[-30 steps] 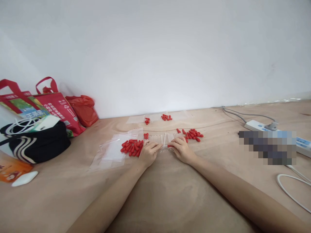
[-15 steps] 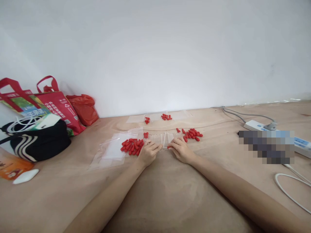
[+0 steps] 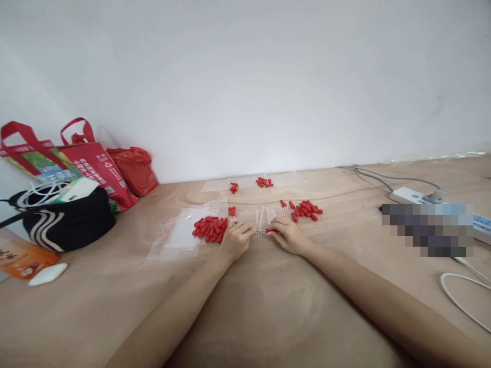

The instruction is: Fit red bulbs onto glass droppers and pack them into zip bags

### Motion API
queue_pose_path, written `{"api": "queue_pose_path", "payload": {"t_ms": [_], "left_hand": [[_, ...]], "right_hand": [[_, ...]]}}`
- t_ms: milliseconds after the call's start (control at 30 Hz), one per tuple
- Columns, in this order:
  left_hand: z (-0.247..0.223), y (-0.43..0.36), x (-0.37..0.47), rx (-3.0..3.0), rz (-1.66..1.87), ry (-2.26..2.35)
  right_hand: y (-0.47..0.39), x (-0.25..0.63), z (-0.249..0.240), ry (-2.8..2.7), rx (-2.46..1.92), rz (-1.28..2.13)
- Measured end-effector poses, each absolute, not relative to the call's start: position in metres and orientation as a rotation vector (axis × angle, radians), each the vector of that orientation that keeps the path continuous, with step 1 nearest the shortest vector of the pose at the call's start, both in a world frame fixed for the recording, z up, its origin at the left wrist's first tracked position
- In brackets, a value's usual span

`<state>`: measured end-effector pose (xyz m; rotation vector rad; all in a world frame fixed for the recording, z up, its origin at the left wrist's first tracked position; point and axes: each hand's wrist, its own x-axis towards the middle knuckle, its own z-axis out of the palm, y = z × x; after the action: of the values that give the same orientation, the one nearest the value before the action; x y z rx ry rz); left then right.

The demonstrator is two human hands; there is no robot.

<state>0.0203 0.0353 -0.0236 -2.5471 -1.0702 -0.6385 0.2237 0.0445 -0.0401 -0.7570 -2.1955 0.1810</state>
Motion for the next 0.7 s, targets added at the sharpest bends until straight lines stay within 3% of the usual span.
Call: {"api": "queue_pose_path", "payload": {"t_ms": [700], "left_hand": [[-0.0254,0.0311,0.0273,-2.509,-0.746,-0.858]], "right_hand": [[0.0406,0.2210,-0.0398,-2.241,-0.740,0.147]]}}
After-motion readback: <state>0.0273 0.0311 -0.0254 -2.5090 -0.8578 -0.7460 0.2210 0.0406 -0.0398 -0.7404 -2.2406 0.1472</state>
